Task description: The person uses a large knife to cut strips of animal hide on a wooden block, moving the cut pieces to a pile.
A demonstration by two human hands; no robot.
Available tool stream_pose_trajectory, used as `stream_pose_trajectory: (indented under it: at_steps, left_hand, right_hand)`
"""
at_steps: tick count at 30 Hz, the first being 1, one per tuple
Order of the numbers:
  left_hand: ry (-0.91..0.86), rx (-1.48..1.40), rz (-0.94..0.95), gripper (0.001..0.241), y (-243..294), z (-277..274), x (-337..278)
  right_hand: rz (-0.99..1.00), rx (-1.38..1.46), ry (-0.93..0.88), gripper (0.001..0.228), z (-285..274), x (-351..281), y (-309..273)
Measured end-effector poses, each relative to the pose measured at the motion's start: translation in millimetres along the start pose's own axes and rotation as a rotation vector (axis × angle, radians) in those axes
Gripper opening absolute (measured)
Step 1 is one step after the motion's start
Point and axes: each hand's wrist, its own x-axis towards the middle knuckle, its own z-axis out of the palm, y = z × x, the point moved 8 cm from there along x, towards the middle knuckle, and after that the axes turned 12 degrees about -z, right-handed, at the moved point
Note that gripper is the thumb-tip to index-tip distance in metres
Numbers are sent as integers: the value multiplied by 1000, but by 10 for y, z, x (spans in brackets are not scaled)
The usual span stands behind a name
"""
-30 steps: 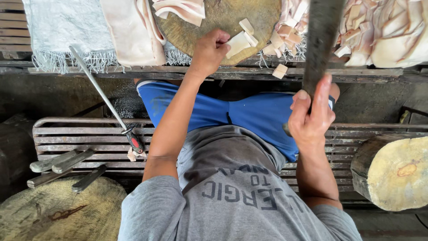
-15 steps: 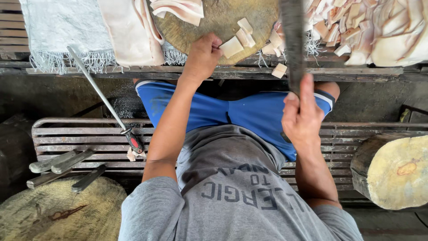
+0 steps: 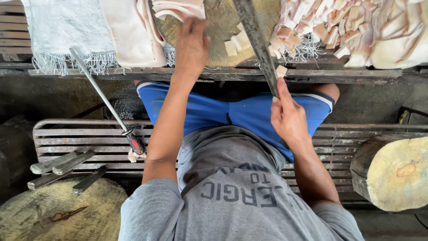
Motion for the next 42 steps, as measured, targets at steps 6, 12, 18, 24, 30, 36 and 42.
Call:
stream_pose_trajectory:
  at_steps: [6,12,18,24,30,36,42]
  left_hand:
    - [264,393,61,47,-272,-305,228]
    - [227,225,-69,47,-487,-349,323]
    - [221,271,-20,38,-325,-398,337]
    - [47,-66,-22,20,28,-477,286]
    - [-372,-802,-121,26,432,-48,170]
    - [-466,-895,-370,29,179,615,-77]
    - [-453,-770,-403,30,-156,778,-178]
  right_hand:
    - [-7,-54,-173,59,16,-166,-23]
    - [-142,-210,-119,49,-55,228,446]
    - [27,-303,52,54,-564,909,1186]
    - [209,106,178,61,-541,543,1101]
    - [282,398,216,64,-157,199,813]
    - [258,266,152,65,87,65,589]
    - [223,2,21,64,55,82,472]
